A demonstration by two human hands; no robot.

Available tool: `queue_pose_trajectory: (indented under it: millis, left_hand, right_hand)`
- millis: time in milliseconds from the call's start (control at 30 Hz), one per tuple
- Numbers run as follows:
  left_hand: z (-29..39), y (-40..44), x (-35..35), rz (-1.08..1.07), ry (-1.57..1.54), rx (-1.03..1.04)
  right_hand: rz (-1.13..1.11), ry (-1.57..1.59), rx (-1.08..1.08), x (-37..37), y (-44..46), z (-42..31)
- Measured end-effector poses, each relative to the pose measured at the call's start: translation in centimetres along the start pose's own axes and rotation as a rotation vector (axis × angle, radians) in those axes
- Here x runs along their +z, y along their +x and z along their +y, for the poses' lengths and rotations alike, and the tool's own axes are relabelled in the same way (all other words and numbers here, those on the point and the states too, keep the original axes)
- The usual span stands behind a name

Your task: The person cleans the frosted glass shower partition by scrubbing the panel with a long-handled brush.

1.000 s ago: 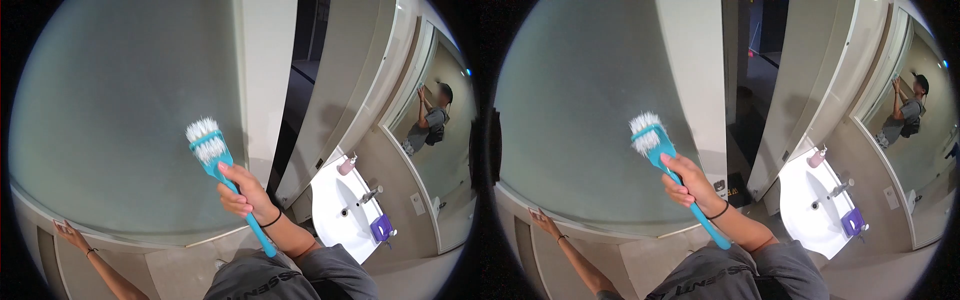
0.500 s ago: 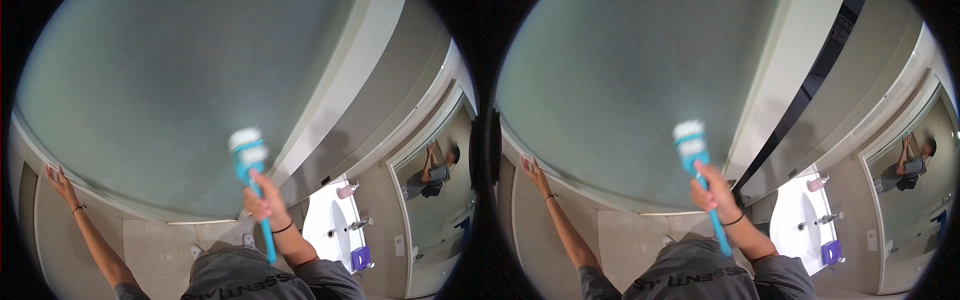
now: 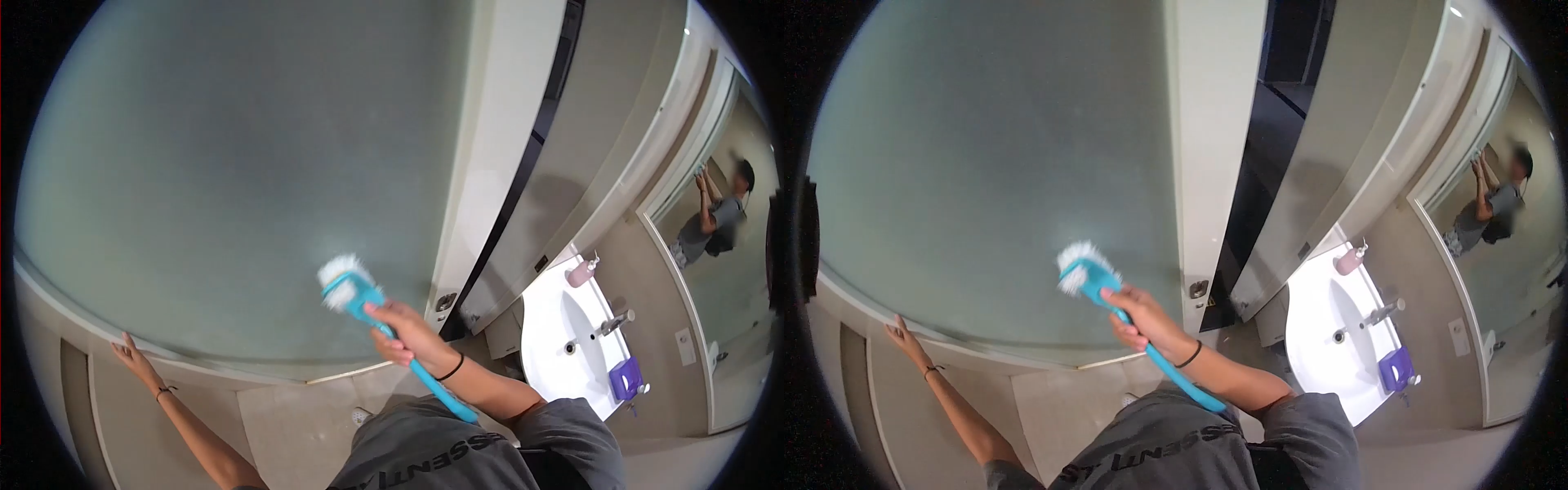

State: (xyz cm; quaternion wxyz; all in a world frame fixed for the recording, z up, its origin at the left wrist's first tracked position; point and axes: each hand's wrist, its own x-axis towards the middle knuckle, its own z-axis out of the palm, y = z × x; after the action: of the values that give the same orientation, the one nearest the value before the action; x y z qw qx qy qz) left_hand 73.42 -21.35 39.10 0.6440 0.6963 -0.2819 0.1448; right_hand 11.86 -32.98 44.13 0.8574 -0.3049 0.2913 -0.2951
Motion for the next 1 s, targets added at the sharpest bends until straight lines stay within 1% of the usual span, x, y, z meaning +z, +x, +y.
queue_pose_trajectory:
  millis: [33,67,133,200,233,267,300,333,367,433,467,567,600,667,700,767,800,867,900,933,1000]
  left_hand:
    - [0.7,-0.3,0.0,-0.022,0.016,-0.012]
    - [1.1,-0.4,-0.1,-0.044,0.035,-0.028]
    - [1.1,-0.4,0.1,-0.021,0.026,-0.023]
    - [0.5,0.1,-0.2,-0.011,0.100,0.002]
    - [0.3,-0.1,-0.1,-0.019,0.099,0.006]
    - [0.9,-0.6,0.0,-0.017,0.095,0.013]
    - [1.4,-1.0,0.1,-0.012,0.089,0.020]
    - [2.0,-1.0,0.0,-0.013,0.144,-0.018]
    - [2.2,-1.1,0.0,-0.009,0.138,-0.014]
    - [1.9,-0.9,-0.1,0.002,0.119,0.022]
    - [1.6,-0.7,-0.1,0.003,0.115,0.038]
    - [0.6,-0.3,-0.3,0.003,0.123,0.079]
    - [0.3,-0.1,-0.3,0.002,0.127,0.091]
    - [0.8,-0.3,-0.2,0.001,0.125,0.113]
    - [1.6,-0.9,-0.1,0.012,0.141,0.105]
    - [1.9,-1.1,0.2,0.032,0.148,0.114]
    - [1.9,-1.0,0.1,0.042,0.156,0.123]
    - [2.7,-1.7,0.2,0.047,0.150,0.115]
    - [3.0,-1.7,0.3,0.043,0.146,0.114]
    - [2.8,-1.8,0.6,0.054,0.148,0.110]
    - [2.6,-1.7,0.2,0.037,0.247,0.016]
  right_hand:
    - [-0.050,0.108,0.064,-0.6,0.6,1.1]
    - [-0.048,0.115,0.054,-0.7,0.3,0.6]
    - [-0.111,0.155,-0.003,-0.4,-1.1,-1.8]
    - [-0.112,0.234,-0.179,0.4,-3.0,-4.7]
    - [-0.108,0.266,-0.274,0.3,-3.4,-5.3]
    - [-0.114,0.320,-0.326,0.1,-3.3,-5.6]
    - [-0.147,0.373,-0.290,-0.4,-3.0,-4.9]
    - [-0.184,0.424,-0.255,-0.5,-2.5,-3.8]
    - [-0.134,0.411,-0.151,-0.6,-2.2,-2.5]
    - [-0.175,0.294,0.029,-1.3,-0.6,1.0]
    - [-0.145,0.296,0.094,-0.9,-0.4,1.3]
    - [-0.191,0.320,0.098,-1.0,-1.2,-0.3]
    - [-0.316,0.397,0.118,-1.3,-2.0,-1.8]
    - [-0.280,0.530,0.032,-0.3,-4.0,-5.2]
    - [-0.326,0.605,-0.018,-0.3,-4.2,-5.7]
    - [-0.225,0.430,-0.046,-0.3,-3.6,-4.7]
    - [-0.278,0.364,0.009,-1.1,-2.7,-2.7]
    - [-0.147,0.390,0.258,-1.0,-1.3,1.0]
    - [-0.203,0.463,0.343,-1.1,-0.6,2.3]
    - [-0.207,0.453,0.349,-2.0,-0.1,2.8]
    - [-0.333,0.546,0.252,-2.1,-1.0,1.4]
